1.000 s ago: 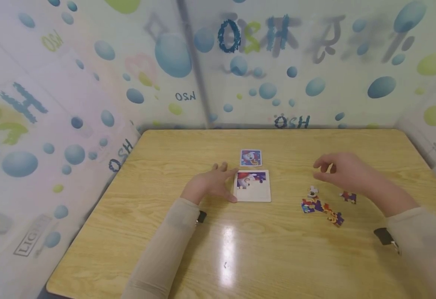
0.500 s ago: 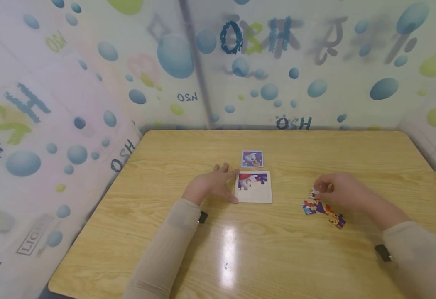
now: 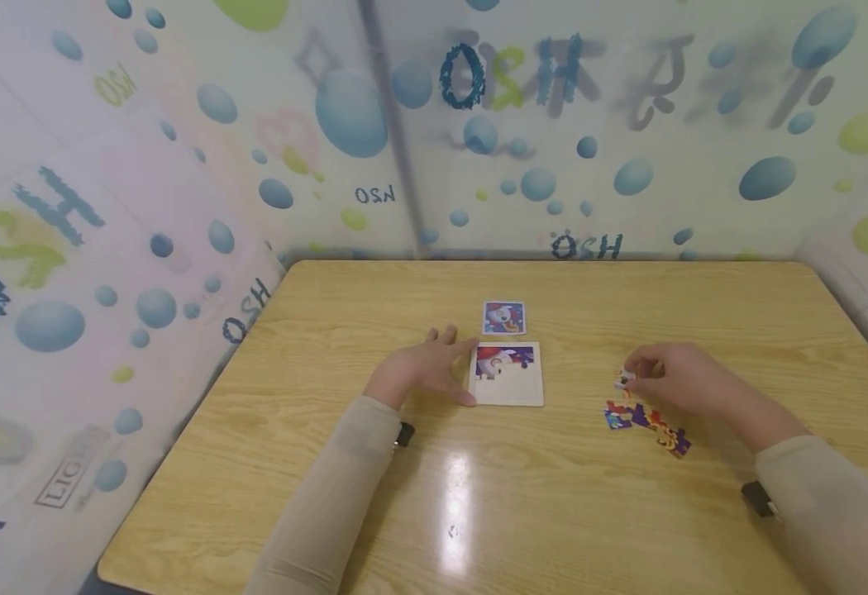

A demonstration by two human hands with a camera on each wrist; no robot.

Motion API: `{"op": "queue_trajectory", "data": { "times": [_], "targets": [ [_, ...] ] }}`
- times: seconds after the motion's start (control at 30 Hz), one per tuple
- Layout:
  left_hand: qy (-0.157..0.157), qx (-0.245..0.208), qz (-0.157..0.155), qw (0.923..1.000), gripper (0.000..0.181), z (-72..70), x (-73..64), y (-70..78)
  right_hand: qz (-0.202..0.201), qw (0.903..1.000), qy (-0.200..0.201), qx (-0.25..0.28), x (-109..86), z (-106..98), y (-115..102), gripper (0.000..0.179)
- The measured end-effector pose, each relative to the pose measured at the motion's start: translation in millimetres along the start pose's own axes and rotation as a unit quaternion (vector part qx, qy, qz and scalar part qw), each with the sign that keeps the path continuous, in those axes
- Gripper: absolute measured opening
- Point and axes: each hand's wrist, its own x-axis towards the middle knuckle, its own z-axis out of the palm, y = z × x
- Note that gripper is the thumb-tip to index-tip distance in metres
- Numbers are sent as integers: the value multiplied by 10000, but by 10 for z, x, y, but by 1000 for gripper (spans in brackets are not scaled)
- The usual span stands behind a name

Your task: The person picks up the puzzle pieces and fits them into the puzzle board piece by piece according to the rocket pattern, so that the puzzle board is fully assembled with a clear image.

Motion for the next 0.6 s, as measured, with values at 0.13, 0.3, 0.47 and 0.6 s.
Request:
{"op": "queue_trajectory", "data": {
  "times": [0.13,0.3,0.47,0.6],
  "targets": [
    [6,-13,-24,10000,109,-7,-15,11,23,10000,65,-48,22,-3,14,32],
    [-10,28,-52,10000,109,-6,-19,13,-14,9999,86,-114,36,-8,11,36],
    [-16,25,-60,10000,109,0,-7,6,-87,9995,97,-295,34,-22,-1,51],
    [-18,35,-53,10000,110,-1,-8,3,-76,9993,28,-352,31,-29,-21,63]
  ]
}}
